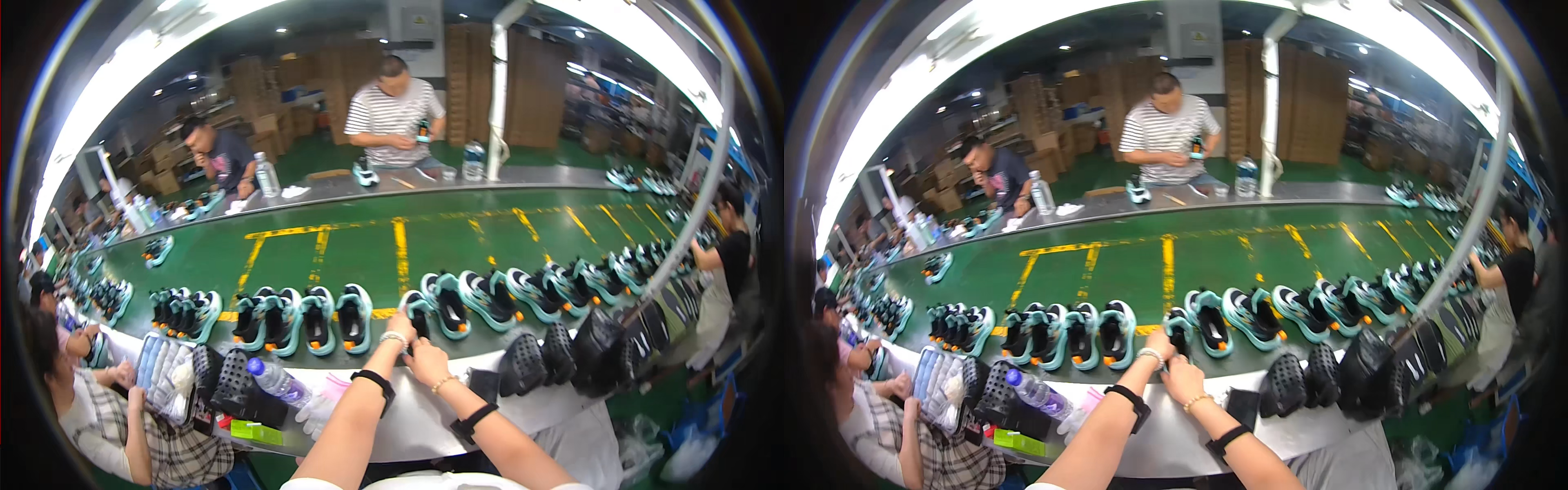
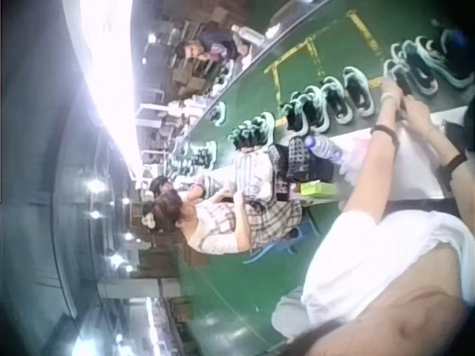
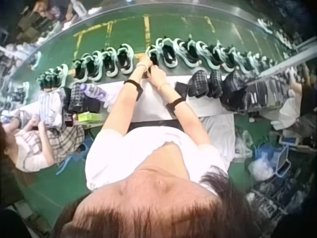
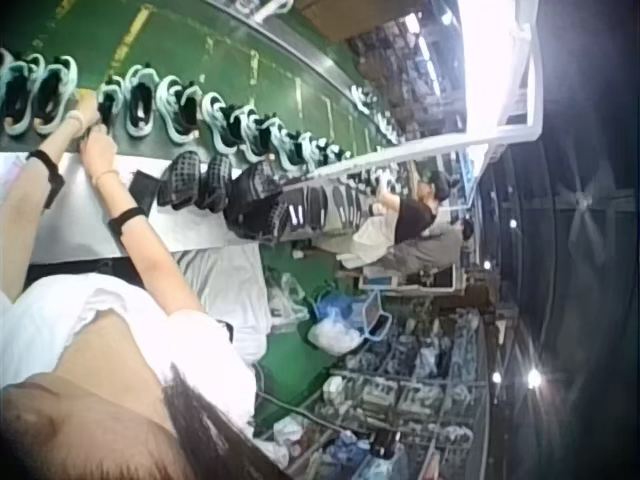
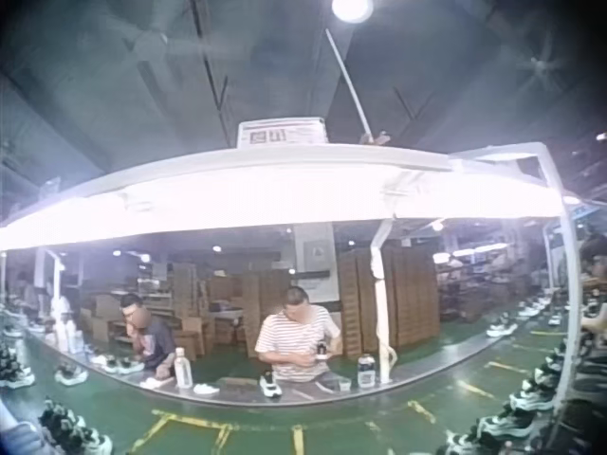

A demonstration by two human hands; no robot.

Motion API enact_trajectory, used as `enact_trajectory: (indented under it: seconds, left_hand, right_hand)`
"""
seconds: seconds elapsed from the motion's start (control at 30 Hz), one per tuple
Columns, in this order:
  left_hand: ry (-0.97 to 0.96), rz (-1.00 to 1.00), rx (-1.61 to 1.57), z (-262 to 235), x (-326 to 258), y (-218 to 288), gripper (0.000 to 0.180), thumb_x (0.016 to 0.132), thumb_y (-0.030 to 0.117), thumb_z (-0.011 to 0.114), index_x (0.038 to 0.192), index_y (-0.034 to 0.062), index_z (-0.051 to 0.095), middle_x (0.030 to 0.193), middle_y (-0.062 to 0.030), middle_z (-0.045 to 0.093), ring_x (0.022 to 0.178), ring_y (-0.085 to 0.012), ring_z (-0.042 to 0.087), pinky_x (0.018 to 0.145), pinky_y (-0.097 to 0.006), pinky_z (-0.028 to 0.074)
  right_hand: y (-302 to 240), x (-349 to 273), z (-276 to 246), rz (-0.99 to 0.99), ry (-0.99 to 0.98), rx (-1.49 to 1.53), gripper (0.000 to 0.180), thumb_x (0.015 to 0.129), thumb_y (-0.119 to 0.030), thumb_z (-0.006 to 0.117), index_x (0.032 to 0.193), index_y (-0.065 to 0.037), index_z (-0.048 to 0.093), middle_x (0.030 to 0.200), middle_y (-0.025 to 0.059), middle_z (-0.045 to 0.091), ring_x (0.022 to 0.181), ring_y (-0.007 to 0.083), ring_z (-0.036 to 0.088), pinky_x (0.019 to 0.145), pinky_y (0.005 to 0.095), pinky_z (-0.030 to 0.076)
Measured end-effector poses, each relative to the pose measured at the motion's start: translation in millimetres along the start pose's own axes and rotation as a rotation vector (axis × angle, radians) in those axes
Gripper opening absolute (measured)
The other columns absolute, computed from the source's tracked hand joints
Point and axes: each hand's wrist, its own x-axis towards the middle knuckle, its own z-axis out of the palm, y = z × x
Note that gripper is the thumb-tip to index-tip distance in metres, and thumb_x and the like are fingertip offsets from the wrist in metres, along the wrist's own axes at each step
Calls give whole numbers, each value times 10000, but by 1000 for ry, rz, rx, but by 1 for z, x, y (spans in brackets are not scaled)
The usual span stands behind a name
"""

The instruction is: Manually assemble and check components of athletic shoes on a factory production line.

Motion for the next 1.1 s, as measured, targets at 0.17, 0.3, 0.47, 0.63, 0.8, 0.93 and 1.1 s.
enact_trajectory:
  seconds: [0.17, 0.3, 0.47, 0.63, 0.8, 0.93, 1.1]
  left_hand:
    - [-193, -1, -167, -20, 2, 21, 681, 561, 215, 817, 1159, 40, 542, 1014, -190, 660, 938, -330, 652, 837, -403, 516]
    - [-23, -127, -209, -18, -13, 10, 963, 595, 203, 776, 1411, 43, 290, 1036, -235, 648, 957, -377, 638, 879, -402, 503]
    - [40, -65, -198, -13, -20, 37, 607, 642, 147, 761, 1200, 80, 531, 1002, -213, 659, 940, -386, 634, 865, -427, 500]
    - [8, -174, -299, -45, -4, 44, 887, 639, 65, 756, 1408, 142, 320, 1176, -233, 583, 1083, -390, 573, 930, -410, 466]
    - [539, 416, -240, -49, -42, 131, 632, 752, 40, 613, 1343, 13, 393, 1314, -238, 422, 1233, -382, 416, 1096, -449, 258]
    - [101, 328, 178, -43, -54, 152, 466, 792, 292, 635, 1201, 82, 556, 1112, -145, 613, 1118, -320, 521, 1073, -506, 268]
    - [-155, 309, 428, -26, -44, 114, 325, 793, 346, 642, 1058, 158, 660, 990, -102, 670, 1052, -270, 574, 1074, -562, 235]
  right_hand:
    - [12, -48, -78, -77, 239, 346, 419, 882, -273, 575, 1229, -48, 506, 1234, 156, 553, 1047, 353, 581, 872, 408, 478]
    - [46, -97, -166, -27, 753, 251, 292, 855, -148, 600, 1115, -16, 589, 1093, 157, 614, 1030, 338, 569, 887, 405, 451]
    - [152, -147, -196, 368, 864, -74, 378, 863, -213, 600, 1173, -4, 547, 1137, 190, 600, 1060, 351, 565, 910, 410, 440]
    - [173, -160, -171, 401, 651, -37, 481, 832, -242, 653, 1217, -4, 492, 1199, 187, 568, 1115, 338, 536, 941, 406, 434]
    - [186, -168, -168, 480, 683, -44, 629, 729, -174, 756, 1244, -15, 432, 1183, 210, 561, 1113, 359, 536, 928, 405, 447]
    - [186, -164, -170, 462, 724, -106, 644, 714, -189, 772, 1230, -12, 428, 1158, 219, 568, 1077, 366, 552, 893, 406, 465]
    - [183, -162, -185, 427, 717, -117, 615, 732, -218, 764, 1210, -20, 430, 1036, 220, 617, 945, 388, 599, 806, 425, 489]
